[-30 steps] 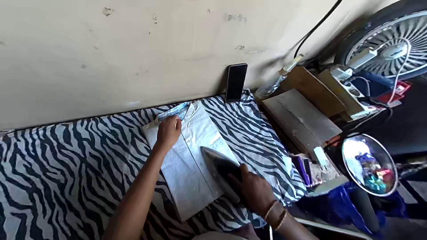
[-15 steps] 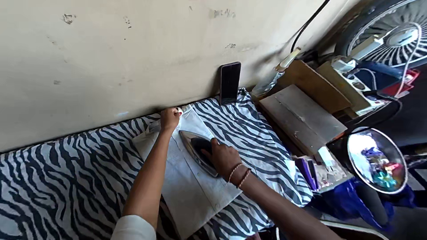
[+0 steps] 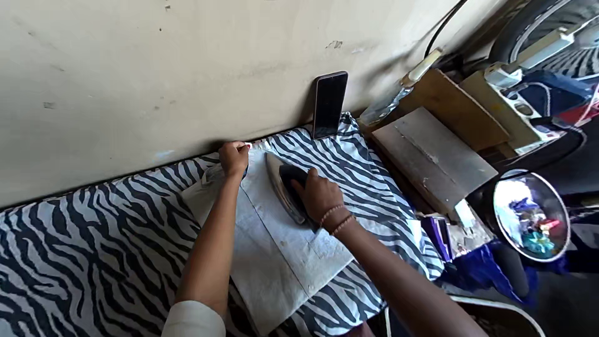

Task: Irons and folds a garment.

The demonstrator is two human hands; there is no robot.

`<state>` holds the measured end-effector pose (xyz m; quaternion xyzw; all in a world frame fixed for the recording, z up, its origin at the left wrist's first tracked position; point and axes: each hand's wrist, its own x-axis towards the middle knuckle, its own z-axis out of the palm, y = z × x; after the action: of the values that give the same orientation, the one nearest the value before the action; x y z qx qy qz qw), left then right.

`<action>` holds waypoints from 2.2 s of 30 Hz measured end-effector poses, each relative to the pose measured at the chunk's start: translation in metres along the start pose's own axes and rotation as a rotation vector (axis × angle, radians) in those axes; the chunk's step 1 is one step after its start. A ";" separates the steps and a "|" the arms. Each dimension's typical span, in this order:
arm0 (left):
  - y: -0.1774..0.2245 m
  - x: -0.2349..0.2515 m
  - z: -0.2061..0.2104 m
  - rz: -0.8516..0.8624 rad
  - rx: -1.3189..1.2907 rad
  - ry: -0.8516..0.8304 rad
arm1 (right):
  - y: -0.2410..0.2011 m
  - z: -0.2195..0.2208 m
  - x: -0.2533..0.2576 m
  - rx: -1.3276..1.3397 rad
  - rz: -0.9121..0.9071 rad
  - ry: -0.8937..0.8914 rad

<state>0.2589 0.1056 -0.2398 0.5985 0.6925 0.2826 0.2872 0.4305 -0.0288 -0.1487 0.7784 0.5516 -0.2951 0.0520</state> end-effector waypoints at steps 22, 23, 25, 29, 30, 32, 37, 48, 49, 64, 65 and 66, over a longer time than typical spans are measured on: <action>-0.065 -0.025 -0.087 0.070 0.166 -0.112 | -0.036 -0.028 0.071 -0.145 -0.383 0.036; -0.068 -0.025 -0.087 0.078 0.169 -0.079 | -0.034 -0.028 0.071 -0.158 -0.417 0.035; -0.074 -0.025 -0.089 0.060 0.175 -0.062 | -0.034 -0.028 0.072 -0.182 -0.421 0.028; -0.076 -0.031 -0.096 0.068 0.156 -0.049 | -0.045 -0.014 0.058 -0.108 -0.411 0.065; -0.076 -0.032 -0.099 0.079 0.158 -0.034 | -0.043 -0.009 0.055 -0.088 -0.450 0.112; -0.077 -0.037 -0.104 0.081 0.168 -0.024 | -0.046 -0.009 0.056 -0.114 -0.457 0.097; -0.078 -0.039 -0.109 0.011 0.181 -0.098 | -0.055 -0.009 0.048 -0.122 -0.418 0.040; -0.079 -0.035 -0.096 -0.003 0.181 -0.084 | -0.009 -0.017 0.060 -0.072 -0.330 0.137; -0.080 -0.035 -0.095 0.005 0.192 -0.074 | -0.018 -0.017 0.063 -0.088 -0.364 0.129; -0.125 -0.022 -0.126 0.509 0.058 -0.397 | 0.127 0.064 -0.116 -0.087 -0.138 0.128; -0.128 -0.020 -0.126 0.508 0.060 -0.401 | 0.132 0.071 -0.123 -0.098 -0.111 0.146; -0.127 -0.019 -0.128 0.498 0.066 -0.422 | 0.128 0.072 -0.122 -0.103 -0.089 0.148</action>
<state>0.0825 0.0645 -0.2461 0.8036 0.4590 0.1915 0.3269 0.4889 -0.2088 -0.1762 0.7690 0.6025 -0.2101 0.0380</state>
